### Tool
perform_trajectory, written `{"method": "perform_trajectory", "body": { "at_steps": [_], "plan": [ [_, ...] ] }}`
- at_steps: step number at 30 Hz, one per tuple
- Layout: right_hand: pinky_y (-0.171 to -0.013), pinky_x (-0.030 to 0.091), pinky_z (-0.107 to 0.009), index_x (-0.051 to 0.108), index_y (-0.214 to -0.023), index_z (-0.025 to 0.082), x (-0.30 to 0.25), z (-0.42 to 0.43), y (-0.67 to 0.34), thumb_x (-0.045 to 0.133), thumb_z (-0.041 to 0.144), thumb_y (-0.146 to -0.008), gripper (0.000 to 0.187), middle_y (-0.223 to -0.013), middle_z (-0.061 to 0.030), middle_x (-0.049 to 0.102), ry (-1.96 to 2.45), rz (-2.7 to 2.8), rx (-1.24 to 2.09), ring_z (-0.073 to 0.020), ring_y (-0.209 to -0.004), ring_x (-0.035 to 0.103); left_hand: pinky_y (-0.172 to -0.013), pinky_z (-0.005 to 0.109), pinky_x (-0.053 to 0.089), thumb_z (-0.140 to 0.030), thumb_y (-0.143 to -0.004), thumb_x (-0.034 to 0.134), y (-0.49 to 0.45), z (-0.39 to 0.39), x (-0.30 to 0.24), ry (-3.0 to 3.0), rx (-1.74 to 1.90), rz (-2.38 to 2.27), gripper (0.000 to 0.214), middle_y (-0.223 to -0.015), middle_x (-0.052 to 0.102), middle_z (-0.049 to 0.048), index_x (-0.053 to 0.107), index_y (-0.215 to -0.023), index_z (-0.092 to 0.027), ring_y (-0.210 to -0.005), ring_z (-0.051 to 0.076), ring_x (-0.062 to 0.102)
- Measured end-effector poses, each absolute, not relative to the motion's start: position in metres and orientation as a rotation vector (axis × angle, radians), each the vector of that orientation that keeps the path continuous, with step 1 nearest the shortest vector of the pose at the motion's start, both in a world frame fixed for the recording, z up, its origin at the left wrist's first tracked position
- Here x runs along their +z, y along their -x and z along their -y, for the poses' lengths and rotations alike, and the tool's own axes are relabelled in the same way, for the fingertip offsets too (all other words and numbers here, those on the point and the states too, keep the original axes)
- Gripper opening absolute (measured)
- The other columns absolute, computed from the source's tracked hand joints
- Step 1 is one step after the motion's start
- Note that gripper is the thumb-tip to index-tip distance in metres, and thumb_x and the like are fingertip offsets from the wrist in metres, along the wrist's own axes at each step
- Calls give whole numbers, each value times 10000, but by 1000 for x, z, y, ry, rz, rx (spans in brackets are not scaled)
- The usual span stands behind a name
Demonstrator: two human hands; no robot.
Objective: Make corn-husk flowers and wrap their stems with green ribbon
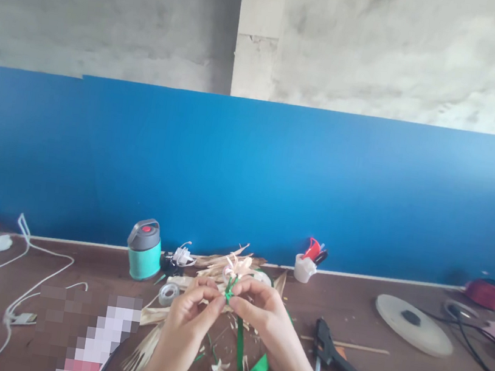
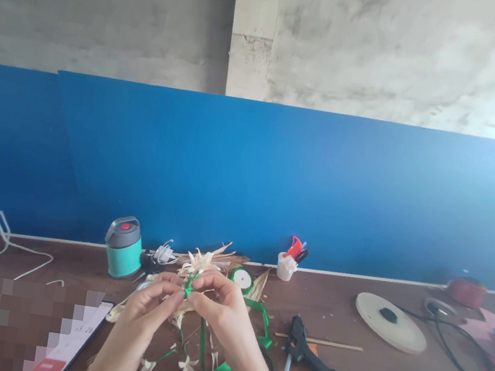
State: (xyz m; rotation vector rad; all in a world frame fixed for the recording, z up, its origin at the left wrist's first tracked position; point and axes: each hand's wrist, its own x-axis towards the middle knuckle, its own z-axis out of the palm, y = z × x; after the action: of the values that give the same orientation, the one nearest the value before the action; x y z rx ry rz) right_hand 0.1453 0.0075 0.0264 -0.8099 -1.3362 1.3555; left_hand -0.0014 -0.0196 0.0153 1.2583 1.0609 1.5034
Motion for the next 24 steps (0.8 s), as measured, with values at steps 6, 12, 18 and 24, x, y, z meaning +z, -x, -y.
{"method": "perform_trajectory", "body": {
  "at_steps": [6,12,18,24],
  "plan": [
    [-602,390,-233,651,-624,172,28,-7,-140,800,387,-648,263,-635,18,560,783,1302,1377,-121,-614,471,-818,299,400,-438,-758,685,5,20,15,-1283,1474,-1038,253,-931,512,36,691,-675,-199,-913,229,516],
    [-566,373,-224,650,-607,166,34,-2,-140,840,409,-582,309,-614,19,559,818,1230,1468,-111,-576,455,-810,318,398,-432,-725,722,4,19,14,-1240,1501,-948,229,-899,499,30,710,-670,-210,-908,232,501],
    [-636,409,-230,673,-665,163,33,-1,-140,828,365,-622,258,-705,-2,588,653,1252,1528,-127,-659,510,-752,295,411,-393,-649,793,3,18,17,-1068,1424,-837,226,-900,562,31,694,-582,-201,-906,230,541],
    [-699,457,-290,676,-698,179,28,-2,-141,816,391,-633,262,-653,3,557,642,1269,1560,-144,-623,523,-737,321,424,-374,-628,815,7,19,14,-980,1316,-782,180,-929,706,45,724,-618,-219,-803,214,593]
  ]
}}
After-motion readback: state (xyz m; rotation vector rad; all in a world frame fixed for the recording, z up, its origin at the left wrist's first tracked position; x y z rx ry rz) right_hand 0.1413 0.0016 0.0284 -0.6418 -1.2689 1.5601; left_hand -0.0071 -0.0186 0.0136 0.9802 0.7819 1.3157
